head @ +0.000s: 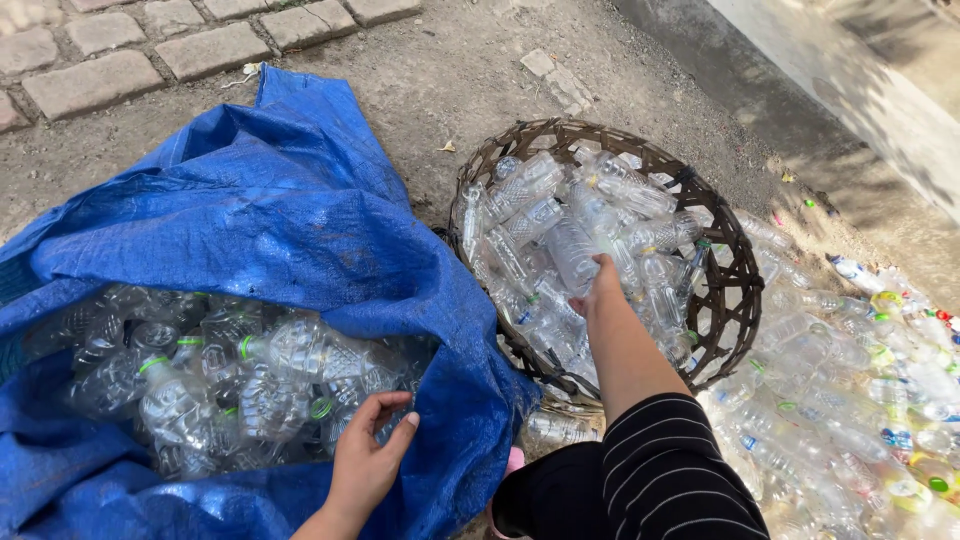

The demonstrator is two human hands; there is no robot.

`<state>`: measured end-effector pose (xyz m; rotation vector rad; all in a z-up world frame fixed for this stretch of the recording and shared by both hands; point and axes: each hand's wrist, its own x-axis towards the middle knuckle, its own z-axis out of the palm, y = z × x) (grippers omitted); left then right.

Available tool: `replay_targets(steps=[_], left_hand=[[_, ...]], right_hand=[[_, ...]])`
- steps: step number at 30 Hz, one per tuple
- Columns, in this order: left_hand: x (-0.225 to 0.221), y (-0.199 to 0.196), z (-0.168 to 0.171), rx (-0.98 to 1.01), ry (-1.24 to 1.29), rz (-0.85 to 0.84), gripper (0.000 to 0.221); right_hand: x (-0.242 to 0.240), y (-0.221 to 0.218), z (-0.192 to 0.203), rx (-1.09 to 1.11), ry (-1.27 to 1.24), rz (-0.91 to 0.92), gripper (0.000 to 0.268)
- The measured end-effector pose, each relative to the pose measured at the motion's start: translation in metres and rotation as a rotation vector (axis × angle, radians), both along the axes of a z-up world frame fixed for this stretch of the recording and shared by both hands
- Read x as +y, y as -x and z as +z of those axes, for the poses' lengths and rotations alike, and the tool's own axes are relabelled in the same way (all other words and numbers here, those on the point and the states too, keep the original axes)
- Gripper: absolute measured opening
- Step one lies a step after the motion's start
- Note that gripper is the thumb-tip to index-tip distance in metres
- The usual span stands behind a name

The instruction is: Sorting empty plastic bottles from a blue bag into a woven basket by hand.

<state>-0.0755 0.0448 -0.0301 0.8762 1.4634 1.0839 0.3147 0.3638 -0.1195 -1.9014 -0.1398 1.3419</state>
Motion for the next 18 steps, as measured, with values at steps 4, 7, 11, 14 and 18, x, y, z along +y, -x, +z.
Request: replay_targets(steps=[4,7,11,14,18], left_hand=[[-0.003,0.001,0.016,0.025,-0.071,0.013,0.029],[-0.006,0.0,0.026,0.048,-0.083,-0.001,0.029],[-0.015,-0.002,0.031,0.071,-0.293,0.067,0.023],[-0.02,-0.006,0.031,0.073,-0.333,0.063,0.024],[-0.025,-0.016,0.044,0.002,-0.355,0.029,0.023]], right_hand=[[-0.038,-0.023,0.052,-0.029,0.031,0.058,0.057],[-0.067,-0.052,0.074,-0.056,0.051,0.128,0.057],[-0.107,-0.084,0.093,0.0,0.007,0.053,0.086],[-0.145,-0.083,0.12,0.049,-0.129,0.086,0.079],[-0.201,-0.029,0.187,0.18,-0.375,0.084,0.066]])
